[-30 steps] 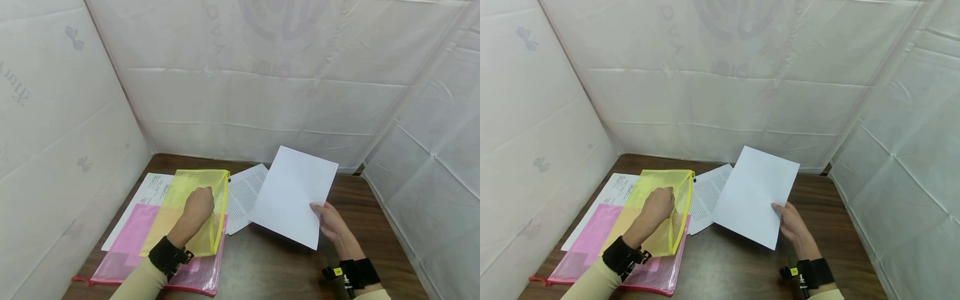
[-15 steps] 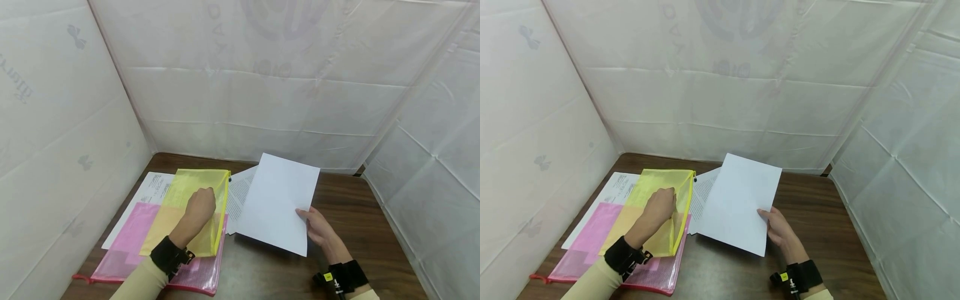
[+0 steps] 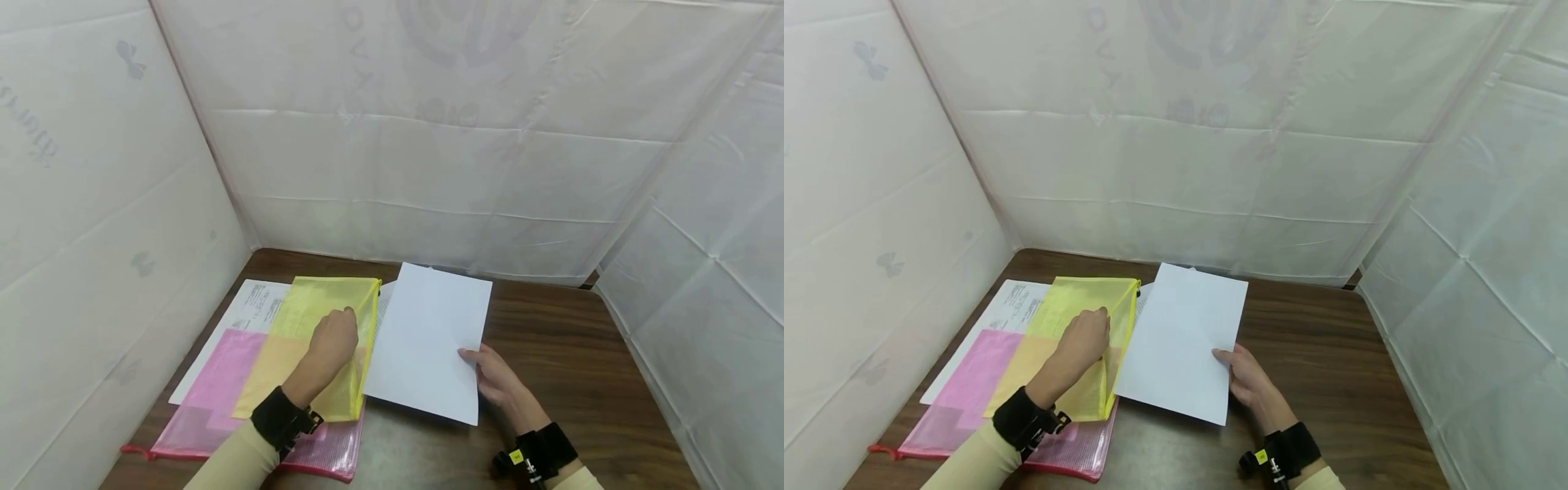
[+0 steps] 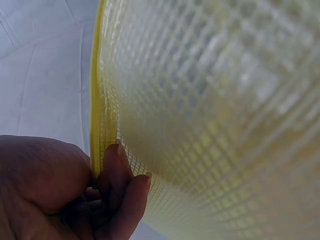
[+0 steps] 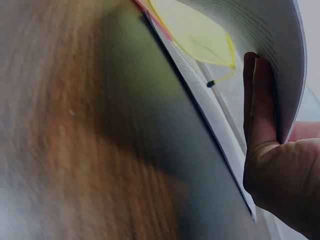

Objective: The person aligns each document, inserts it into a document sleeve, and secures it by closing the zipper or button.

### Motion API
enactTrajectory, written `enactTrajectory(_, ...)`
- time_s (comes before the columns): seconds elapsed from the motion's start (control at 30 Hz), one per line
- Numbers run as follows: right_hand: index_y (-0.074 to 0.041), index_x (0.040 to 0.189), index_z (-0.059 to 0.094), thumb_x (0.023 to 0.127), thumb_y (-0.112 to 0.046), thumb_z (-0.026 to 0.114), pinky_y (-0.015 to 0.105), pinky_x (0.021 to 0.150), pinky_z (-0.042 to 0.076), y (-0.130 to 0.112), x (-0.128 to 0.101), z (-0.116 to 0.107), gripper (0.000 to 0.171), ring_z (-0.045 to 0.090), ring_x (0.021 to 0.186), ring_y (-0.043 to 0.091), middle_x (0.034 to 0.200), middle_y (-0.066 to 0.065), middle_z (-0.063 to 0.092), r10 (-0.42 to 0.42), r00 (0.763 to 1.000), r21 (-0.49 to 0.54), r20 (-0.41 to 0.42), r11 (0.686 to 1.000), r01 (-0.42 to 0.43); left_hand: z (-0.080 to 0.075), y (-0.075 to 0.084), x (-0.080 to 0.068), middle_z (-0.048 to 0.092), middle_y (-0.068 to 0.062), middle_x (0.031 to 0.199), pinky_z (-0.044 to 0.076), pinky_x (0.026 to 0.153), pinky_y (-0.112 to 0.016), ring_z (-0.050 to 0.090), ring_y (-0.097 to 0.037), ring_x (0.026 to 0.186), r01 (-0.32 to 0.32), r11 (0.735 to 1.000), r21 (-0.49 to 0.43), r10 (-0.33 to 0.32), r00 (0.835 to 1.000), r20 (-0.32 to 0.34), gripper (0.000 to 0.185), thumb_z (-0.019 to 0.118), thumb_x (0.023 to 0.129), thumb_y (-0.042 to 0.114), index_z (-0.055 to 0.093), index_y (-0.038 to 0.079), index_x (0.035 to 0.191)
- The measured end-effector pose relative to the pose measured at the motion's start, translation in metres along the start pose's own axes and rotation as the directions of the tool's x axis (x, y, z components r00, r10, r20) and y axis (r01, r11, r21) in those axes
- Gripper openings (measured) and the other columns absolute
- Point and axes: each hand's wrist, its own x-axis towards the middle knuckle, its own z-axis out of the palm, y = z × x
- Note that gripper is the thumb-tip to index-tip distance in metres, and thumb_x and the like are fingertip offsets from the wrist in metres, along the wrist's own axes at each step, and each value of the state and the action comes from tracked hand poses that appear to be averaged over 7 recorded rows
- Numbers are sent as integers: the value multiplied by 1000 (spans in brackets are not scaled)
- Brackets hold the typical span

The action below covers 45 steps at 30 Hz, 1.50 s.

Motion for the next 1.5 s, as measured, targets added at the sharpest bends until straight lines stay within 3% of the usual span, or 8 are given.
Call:
enactTrajectory(0.43, 0, 155, 39, 108, -8, 59, 42, 101, 56, 14, 5, 16, 52, 66, 124, 28, 141, 17, 60, 23, 999, -23, 48, 999, -22, 5, 7, -1, 55, -13, 62, 52, 45, -37, 56, -20, 53, -26, 999, 29, 26, 1000, -12, 19, 52, 98, -9, 57, -4, 80)
enactTrajectory(0.53, 0, 155, 39, 108, -9, 58, 42, 101, 56, 15, 5, 18, 51, 66, 124, 28, 140, 17, 61, 27, 997, -40, 70, 999, -24, 5, 9, -1, 59, -16, 63, 49, 43, -33, 53, -18, 51, -28, 999, 44, 29, 1000, -8, 16, 51, 100, -8, 64, -17, 100)
enactTrajectory(0.63, 0, 155, 38, 109, -10, 58, 42, 100, 57, 15, 4, 19, 51, 67, 124, 28, 139, 16, 62, 34, 995, -44, 92, 999, -30, 5, 11, -1, 63, -22, 66, 46, 42, -30, 51, -17, 49, -9, 999, 42, 9, 1000, -2, 31, 49, 105, -3, 57, -26, 124)
enactTrajectory(0.73, 0, 156, 38, 109, -10, 58, 43, 101, 57, 15, 4, 21, 52, 67, 124, 29, 138, 16, 63, 41, 994, -45, 101, 998, -37, 5, 11, -1, 63, -23, 67, 44, 41, -29, 48, -16, 47, 9, 999, 32, -8, 1000, -14, 38, 47, 109, 1, 51, -29, 132)
enactTrajectory(1.07, 0, 156, 37, 109, -9, 56, 44, 102, 56, 16, 2, 20, 51, 67, 125, 29, 139, 17, 63, 68, 993, -56, 101, 997, -62, 7, 11, -1, 34, 2, 50, 24, 37, -21, 26, -7, 41, 31, 999, 19, -30, 999, -31, 43, 44, 113, 7, 49, -28, 135)
enactTrajectory(1.23, 0, 155, 36, 109, -9, 57, 44, 100, 57, 15, 1, 18, 51, 68, 122, 29, 137, 16, 65, 76, 989, -65, 124, 996, -68, 8, 10, 0, 47, -6, 52, 33, 38, -25, 34, -11, 43, 35, 998, 55, -31, 998, -58, 43, 47, 113, 10, 53, -26, 133)
enactTrajectory(1.37, -1, 155, 38, 109, -9, 58, 44, 100, 57, 12, 4, 19, 51, 68, 123, 30, 137, 15, 66, 75, 987, -75, 140, 995, -65, 8, 13, 1, 64, -21, 67, 46, 42, -32, 48, -17, 48, 41, 998, 57, -39, 999, -35, 41, 47, 111, 9, 54, -26, 133)
enactTrajectory(1.5, -1, 156, 40, 109, -11, 59, 45, 101, 56, 10, 6, 23, 52, 67, 125, 31, 139, 16, 65, 79, 985, -95, 152, 993, -65, 8, 16, 1, 70, -27, 79, 55, 47, -38, 63, -24, 56, 34, 996, 88, -32, 999, -19, 39, 50, 109, 7, 57, -24, 131)
